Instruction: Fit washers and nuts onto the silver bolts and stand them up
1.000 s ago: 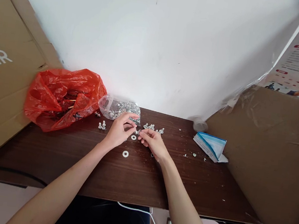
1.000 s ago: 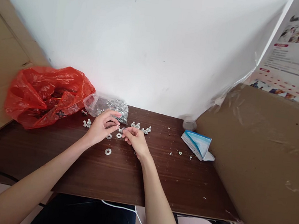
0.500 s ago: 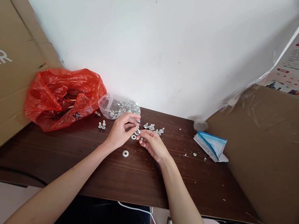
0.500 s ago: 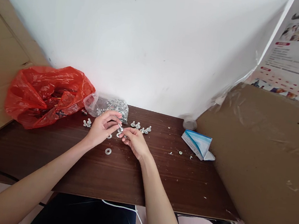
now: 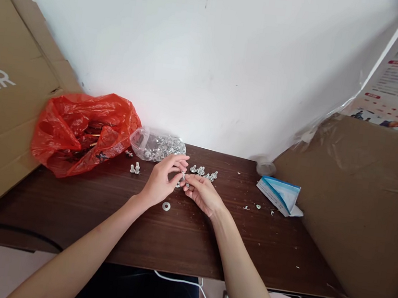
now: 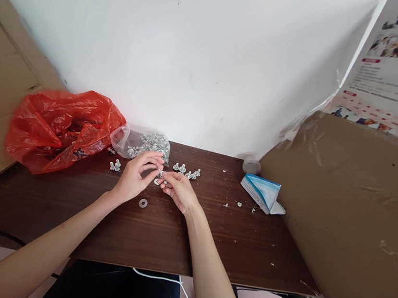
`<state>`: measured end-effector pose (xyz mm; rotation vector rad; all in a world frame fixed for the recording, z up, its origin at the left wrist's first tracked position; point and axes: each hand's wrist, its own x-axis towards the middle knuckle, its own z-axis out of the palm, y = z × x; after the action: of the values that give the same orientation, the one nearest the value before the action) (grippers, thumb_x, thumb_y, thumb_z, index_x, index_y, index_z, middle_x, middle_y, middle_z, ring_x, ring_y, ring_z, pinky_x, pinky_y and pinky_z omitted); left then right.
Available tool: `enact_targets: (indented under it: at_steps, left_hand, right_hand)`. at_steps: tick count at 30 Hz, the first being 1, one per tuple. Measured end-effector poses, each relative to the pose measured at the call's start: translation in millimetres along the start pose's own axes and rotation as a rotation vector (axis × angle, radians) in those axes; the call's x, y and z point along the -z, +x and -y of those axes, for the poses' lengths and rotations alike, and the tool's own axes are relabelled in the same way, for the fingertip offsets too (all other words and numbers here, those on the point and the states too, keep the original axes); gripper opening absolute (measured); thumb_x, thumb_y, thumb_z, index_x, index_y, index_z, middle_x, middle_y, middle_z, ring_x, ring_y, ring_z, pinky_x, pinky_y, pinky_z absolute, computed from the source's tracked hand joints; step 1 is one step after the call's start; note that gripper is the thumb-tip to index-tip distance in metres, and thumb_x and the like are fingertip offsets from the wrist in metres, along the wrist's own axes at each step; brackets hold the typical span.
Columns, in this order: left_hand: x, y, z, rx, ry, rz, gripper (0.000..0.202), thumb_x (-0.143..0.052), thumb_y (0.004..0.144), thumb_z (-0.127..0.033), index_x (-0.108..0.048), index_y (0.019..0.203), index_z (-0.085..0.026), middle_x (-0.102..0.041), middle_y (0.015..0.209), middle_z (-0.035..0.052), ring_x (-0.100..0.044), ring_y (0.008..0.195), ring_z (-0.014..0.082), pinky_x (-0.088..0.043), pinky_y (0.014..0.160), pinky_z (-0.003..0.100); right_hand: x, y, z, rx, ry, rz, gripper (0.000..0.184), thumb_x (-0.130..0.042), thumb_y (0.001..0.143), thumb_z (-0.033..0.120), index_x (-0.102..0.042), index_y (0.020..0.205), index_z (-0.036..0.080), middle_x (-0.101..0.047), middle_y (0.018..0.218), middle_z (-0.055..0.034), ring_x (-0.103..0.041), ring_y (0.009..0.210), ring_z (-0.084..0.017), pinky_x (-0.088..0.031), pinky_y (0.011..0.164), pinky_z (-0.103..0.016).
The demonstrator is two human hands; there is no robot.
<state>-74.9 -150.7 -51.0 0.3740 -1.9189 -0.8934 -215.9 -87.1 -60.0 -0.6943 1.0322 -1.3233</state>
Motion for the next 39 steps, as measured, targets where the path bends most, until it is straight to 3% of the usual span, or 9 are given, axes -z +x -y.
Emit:
enact_targets:
  at_steps: [6,14,21,31,39]
  left_hand:
    - [-1.7,-0.4,-1.8,0.029,-0.068,0.004,0.041,-0.052,0.082,-0.005,-0.053,0.119,-0.02,-0.056,0.113,0.0078,-0.062,0.092,0.0125,-0.057,0.086,0.031]
    - [0.4,1.0,-3.3,-0.001,0.053,-0.006,0.023,-0.058,0.081,-0.007,-0.065,0.101,-0.015,-0.061,0.104,0.0076,-0.061,0.097,0.0162,-0.054,0.09,0.033]
    - [1.5,0.2,5.1,0.126,0.096,0.03,0.009,-0.063,0.079,-0.014,-0.068,0.088,-0.013,-0.066,0.084,0.005,-0.062,0.072,0.0128,-0.053,0.068,0.026]
    - [-0.1,-1.7,10.4,0.349,-0.084,0.009,0.02,-0.065,0.076,-0.02,-0.069,0.092,-0.009,-0.071,0.089,0.0099,-0.069,0.081,0.0188,-0.057,0.08,0.033]
    - [1.8,-1.5,11.2,0.368,-0.104,0.021,0.022,-0.065,0.076,-0.023,-0.07,0.093,-0.009,-0.072,0.092,0.0102,-0.07,0.083,0.0205,-0.058,0.08,0.033]
  right_hand:
    - [0.2,1.3,-2.1,0.01,0.011,0.012,0.024,-0.079,0.062,0.031,-0.067,0.07,0.012,-0.063,0.069,-0.0025,-0.051,0.059,-0.006,-0.035,0.053,-0.019]
    - [2.6,2.2,-3.9,0.01,0.044,0.012,0.022,-0.078,0.065,0.03,-0.069,0.073,0.012,-0.062,0.067,-0.0016,-0.049,0.058,-0.005,-0.036,0.052,-0.018]
    - [2.8,2.4,-3.4,0.012,0.064,0.02,0.021,-0.078,0.066,0.028,-0.07,0.075,0.011,-0.061,0.066,-0.0015,-0.048,0.057,-0.004,-0.034,0.049,-0.016]
    - [5.3,2.1,-4.3,0.023,0.057,0.014,0.022,-0.079,0.064,0.025,-0.074,0.082,0.013,-0.069,0.077,-0.004,-0.053,0.062,-0.004,-0.041,0.057,-0.017]
    - [4.3,5.7,-4.8,-0.011,0.095,-0.044,0.024,-0.08,0.061,0.023,-0.074,0.08,0.011,-0.07,0.075,-0.0052,-0.052,0.059,-0.004,-0.04,0.055,-0.016]
